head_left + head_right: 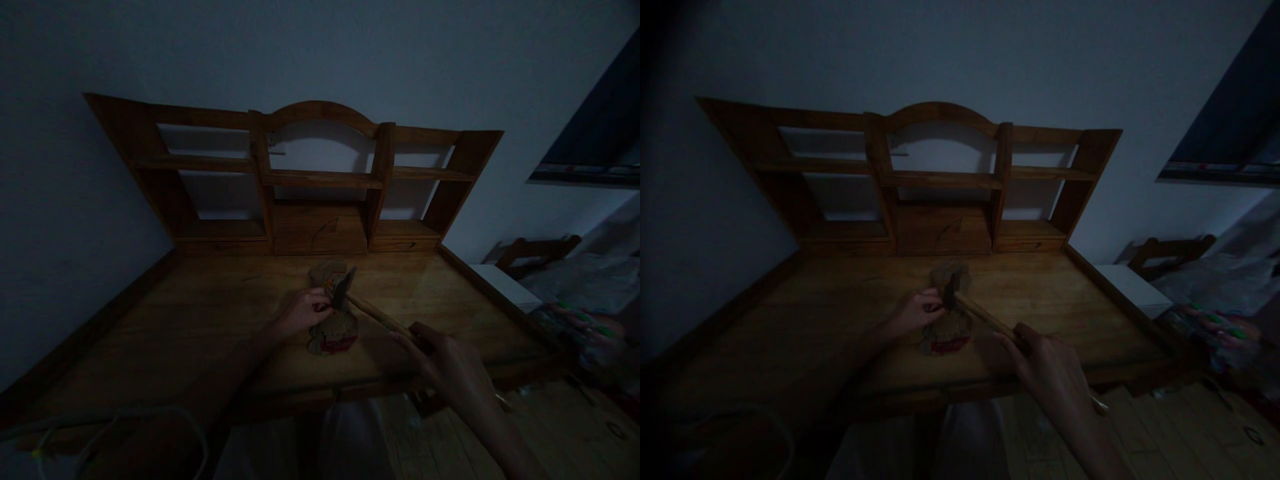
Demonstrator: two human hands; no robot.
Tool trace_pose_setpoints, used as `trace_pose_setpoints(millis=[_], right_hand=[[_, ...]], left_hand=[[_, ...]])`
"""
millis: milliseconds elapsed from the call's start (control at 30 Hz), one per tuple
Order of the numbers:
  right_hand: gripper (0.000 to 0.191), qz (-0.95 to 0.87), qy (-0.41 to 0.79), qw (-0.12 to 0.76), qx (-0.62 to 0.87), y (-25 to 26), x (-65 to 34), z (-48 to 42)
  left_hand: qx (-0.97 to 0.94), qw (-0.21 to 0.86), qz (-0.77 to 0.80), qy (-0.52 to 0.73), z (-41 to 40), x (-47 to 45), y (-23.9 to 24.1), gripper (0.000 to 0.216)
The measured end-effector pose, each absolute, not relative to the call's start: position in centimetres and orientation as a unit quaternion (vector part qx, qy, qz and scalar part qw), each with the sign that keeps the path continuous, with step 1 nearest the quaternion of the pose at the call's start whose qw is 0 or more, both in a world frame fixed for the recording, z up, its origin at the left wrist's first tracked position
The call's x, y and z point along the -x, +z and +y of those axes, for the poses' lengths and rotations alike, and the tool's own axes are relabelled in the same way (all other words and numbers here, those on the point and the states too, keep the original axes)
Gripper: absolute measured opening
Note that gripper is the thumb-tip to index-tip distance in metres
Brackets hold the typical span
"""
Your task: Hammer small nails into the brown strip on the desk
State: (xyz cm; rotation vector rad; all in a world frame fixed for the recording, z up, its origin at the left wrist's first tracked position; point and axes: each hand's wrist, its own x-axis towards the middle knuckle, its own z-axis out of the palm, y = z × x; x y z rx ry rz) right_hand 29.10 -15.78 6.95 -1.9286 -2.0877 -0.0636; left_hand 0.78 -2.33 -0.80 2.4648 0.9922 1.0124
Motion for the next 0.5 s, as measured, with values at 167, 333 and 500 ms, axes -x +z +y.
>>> trace_pose_setpoints(millis=[167, 333, 500], right_hand=[[0.044, -0.721, -0.011, 0.154, 0.675, 6.9, -28.79, -15.9], [0.044, -0.723, 0.005, 0.158, 0.673, 6.86, -28.54, -15.9], [0.045, -0.721, 0.009, 0.162, 0.674, 6.72, -28.53, -15.83]], left_hand=[[-0.853, 0.139, 0.363, 0.348, -2.35, -0.76, -0.81, 0.034], [-0.859, 0.14, 0.353, 0.344, -2.34, -0.75, -0.72, 0.029], [-0.854, 0.154, 0.349, 0.354, -2.18, -0.78, -1.13, 0.03]])
